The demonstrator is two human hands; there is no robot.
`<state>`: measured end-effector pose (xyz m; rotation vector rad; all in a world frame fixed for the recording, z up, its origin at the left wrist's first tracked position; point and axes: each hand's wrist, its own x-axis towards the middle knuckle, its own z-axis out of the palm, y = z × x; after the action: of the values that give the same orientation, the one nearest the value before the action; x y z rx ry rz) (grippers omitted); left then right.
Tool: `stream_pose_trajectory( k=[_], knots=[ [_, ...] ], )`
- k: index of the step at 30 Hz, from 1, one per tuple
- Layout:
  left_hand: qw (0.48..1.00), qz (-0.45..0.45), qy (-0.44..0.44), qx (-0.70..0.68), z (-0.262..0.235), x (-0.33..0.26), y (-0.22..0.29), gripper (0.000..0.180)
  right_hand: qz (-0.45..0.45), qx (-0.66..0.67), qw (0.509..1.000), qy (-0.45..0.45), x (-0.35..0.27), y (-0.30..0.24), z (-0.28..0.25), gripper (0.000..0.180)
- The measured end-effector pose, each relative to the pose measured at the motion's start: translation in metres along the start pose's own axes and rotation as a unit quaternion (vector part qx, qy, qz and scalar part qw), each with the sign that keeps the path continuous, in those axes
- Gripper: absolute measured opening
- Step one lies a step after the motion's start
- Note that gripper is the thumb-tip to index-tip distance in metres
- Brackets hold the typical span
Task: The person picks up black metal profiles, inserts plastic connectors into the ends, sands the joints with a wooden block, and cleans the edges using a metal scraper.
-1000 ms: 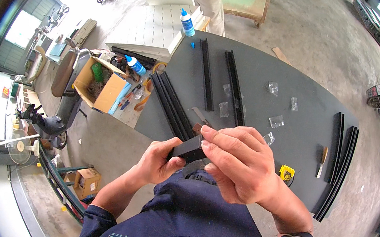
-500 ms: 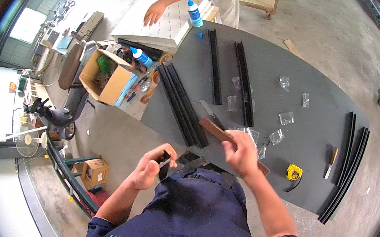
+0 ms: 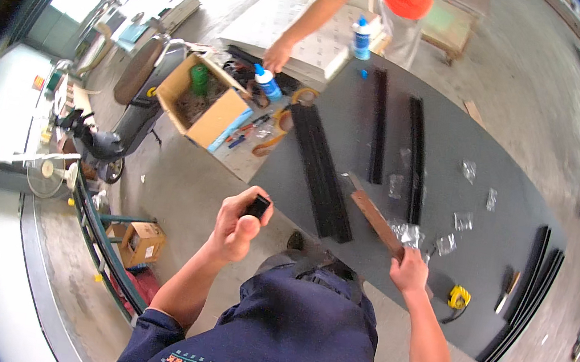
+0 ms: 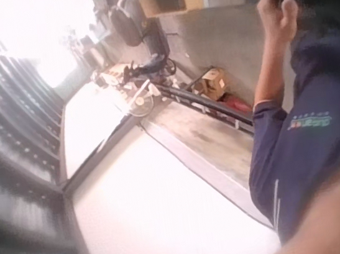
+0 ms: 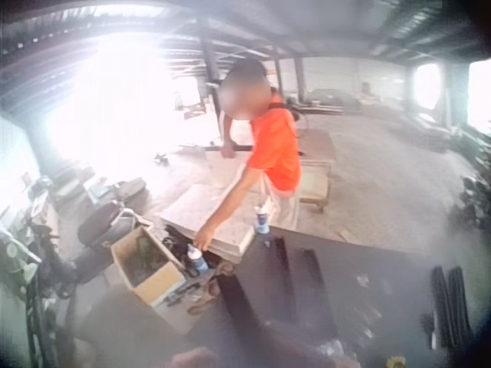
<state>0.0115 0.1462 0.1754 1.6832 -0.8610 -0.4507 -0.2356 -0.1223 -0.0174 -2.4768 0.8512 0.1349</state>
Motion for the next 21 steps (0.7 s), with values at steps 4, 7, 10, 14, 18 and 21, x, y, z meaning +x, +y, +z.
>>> stream_pose_trajectory(
  k=[4,7,10,14,18,21],
  knots=[
    [1.000,0.014,0.011,0.024,-0.033,0.007,0.006,0.053,-0.049,0.080,0.994,0.061,0.002,-0.018,-0.016,0.024],
    [0.997,0.040,0.043,0.057,-0.055,0.010,0.007,0.061,0.001,0.260,0.965,0.042,-0.006,-0.087,-0.059,0.017],
    [0.990,0.082,0.053,0.103,-0.075,0.015,-0.001,0.056,-0.074,0.356,0.931,0.025,-0.019,-0.153,-0.097,0.019],
    [0.975,0.113,0.050,0.183,-0.106,0.014,-0.003,0.049,-0.247,0.321,0.914,0.026,-0.033,-0.233,-0.132,0.022],
    [0.964,0.159,0.051,0.207,-0.130,0.011,-0.005,0.047,-0.299,0.218,0.927,0.069,-0.048,-0.268,-0.136,0.027],
    [0.958,0.175,0.038,0.226,-0.146,0.007,-0.002,0.047,-0.266,0.028,0.963,0.024,-0.048,-0.302,-0.137,0.035]
  ],
)
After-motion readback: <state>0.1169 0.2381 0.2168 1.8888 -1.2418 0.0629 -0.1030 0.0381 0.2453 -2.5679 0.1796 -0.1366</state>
